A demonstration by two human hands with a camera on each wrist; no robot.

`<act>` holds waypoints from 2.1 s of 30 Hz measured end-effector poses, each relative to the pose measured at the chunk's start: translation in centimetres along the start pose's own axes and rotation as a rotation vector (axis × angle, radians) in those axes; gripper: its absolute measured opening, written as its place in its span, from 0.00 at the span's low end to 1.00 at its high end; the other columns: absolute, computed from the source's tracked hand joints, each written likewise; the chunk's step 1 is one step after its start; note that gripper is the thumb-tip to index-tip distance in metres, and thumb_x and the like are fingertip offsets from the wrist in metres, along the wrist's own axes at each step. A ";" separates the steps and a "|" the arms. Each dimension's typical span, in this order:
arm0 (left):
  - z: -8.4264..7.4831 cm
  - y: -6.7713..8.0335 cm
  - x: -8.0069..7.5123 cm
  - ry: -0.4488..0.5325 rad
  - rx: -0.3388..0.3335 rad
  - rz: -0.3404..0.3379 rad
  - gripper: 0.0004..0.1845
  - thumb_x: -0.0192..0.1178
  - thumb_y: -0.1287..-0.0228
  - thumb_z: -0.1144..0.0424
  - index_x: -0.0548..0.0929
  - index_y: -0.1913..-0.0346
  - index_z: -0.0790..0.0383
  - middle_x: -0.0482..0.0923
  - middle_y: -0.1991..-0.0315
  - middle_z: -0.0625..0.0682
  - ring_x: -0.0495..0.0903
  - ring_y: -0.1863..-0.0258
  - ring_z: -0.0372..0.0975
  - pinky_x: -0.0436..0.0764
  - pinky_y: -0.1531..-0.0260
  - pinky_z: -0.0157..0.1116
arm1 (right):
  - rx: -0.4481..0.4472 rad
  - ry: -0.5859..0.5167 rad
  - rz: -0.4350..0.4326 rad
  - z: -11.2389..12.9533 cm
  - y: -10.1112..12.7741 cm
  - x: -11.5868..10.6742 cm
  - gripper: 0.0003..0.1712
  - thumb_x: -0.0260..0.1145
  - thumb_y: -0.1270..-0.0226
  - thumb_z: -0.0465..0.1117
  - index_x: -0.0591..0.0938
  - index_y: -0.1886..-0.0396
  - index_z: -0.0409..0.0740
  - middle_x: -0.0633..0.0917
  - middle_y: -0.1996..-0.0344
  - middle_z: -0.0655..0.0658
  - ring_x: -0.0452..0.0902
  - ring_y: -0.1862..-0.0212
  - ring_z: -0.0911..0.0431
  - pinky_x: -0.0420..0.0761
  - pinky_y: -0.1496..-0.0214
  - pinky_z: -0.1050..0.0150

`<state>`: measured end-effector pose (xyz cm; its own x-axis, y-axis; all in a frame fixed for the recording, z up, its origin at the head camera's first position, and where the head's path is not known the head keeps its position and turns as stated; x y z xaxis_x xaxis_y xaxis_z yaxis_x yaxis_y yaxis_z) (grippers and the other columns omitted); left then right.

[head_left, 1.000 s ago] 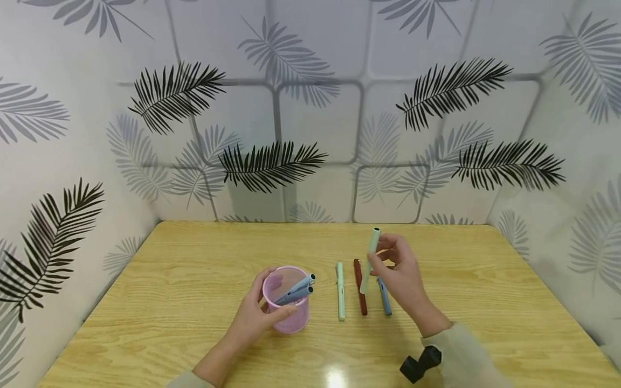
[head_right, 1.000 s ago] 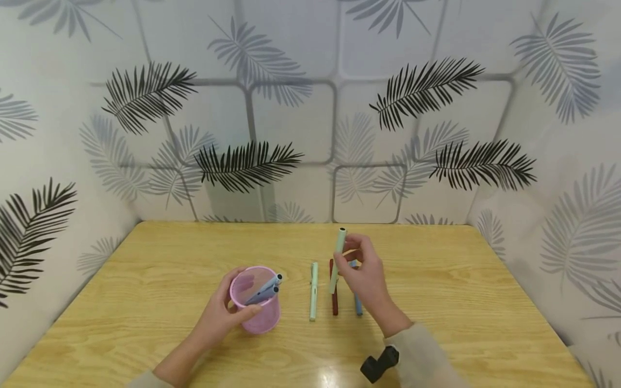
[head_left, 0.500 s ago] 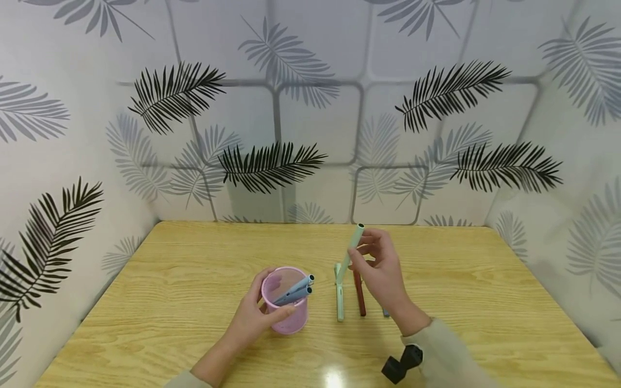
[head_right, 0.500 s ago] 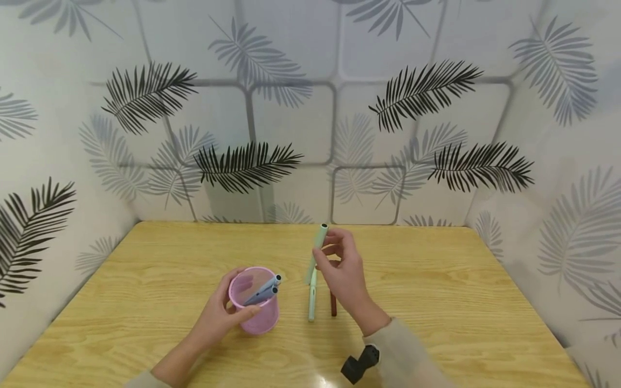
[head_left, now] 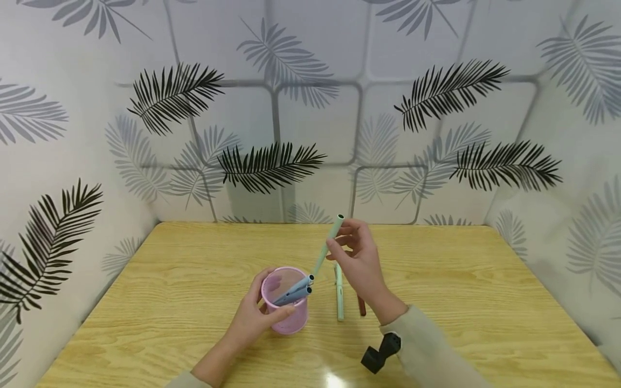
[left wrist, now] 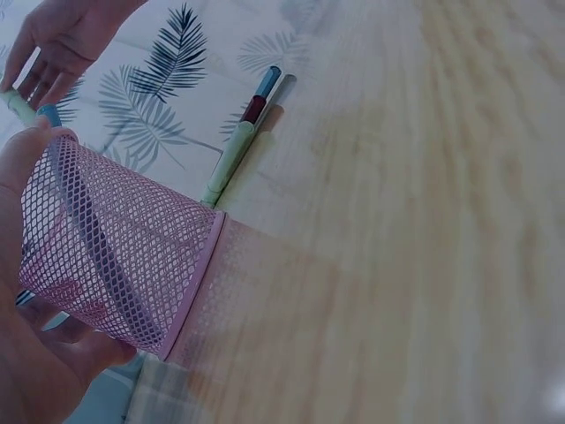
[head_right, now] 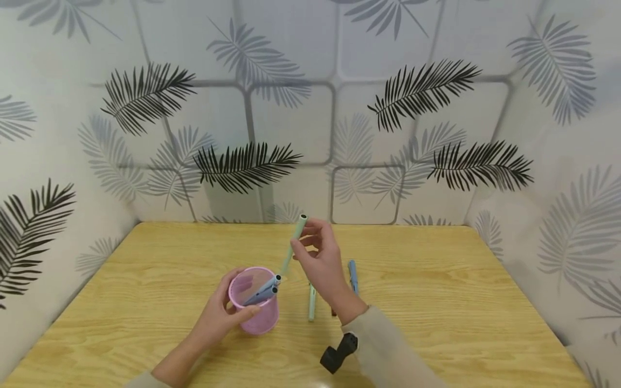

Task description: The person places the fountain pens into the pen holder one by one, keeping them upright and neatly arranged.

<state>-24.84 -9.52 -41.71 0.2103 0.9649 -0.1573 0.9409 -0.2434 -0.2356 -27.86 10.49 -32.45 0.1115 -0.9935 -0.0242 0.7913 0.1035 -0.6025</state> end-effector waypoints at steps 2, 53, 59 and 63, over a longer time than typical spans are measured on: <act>0.0 0.0 0.0 0.005 0.001 0.002 0.42 0.70 0.49 0.66 0.58 0.33 0.60 0.62 0.37 0.63 0.63 0.39 0.56 0.69 0.45 0.53 | 0.013 -0.006 0.003 -0.2 -0.1 0.4 0.21 0.61 0.36 0.30 0.67 0.46 0.36 0.73 0.57 0.37 0.76 0.62 0.52 0.82 0.66 0.54; 0.1 0.1 -0.1 -0.023 -0.061 -0.034 0.42 0.71 0.50 0.63 0.59 0.33 0.55 0.64 0.37 0.58 0.64 0.38 0.50 0.69 0.45 0.53 | 0.295 0.165 0.215 -1.8 2.1 2.3 0.09 0.56 0.31 0.32 0.75 0.54 0.33 0.78 0.61 0.32 0.77 0.58 0.40 0.79 0.61 0.44; 0.3 0.1 -0.1 -0.031 -0.062 -0.033 0.42 0.71 0.50 0.63 0.59 0.33 0.57 0.63 0.37 0.58 0.63 0.38 0.49 0.68 0.45 0.53 | 0.303 0.162 0.203 -4.3 2.4 1.5 0.10 0.57 0.31 0.35 0.75 0.54 0.36 0.78 0.61 0.34 0.77 0.58 0.38 0.81 0.63 0.49; 1.7 -0.2 -0.2 -0.016 -0.059 -0.037 0.43 0.71 0.50 0.65 0.59 0.32 0.55 0.63 0.37 0.57 0.63 0.38 0.49 0.69 0.45 0.53 | 0.307 0.189 0.200 -5.1 2.5 1.0 0.10 0.58 0.31 0.39 0.76 0.54 0.39 0.79 0.62 0.37 0.77 0.60 0.40 0.82 0.65 0.52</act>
<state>-25.53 -9.86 -43.26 0.1718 0.9713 -0.1646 0.9619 -0.2014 -0.1848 -28.85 9.54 -37.99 0.1918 -0.9405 -0.2804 0.9109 0.2770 -0.3058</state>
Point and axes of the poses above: each hand's wrist, its own y-axis away from the middle knuckle, its own x-axis out of the palm, z = x × y, the point moved 7 cm from there along -y, towards the middle knuckle
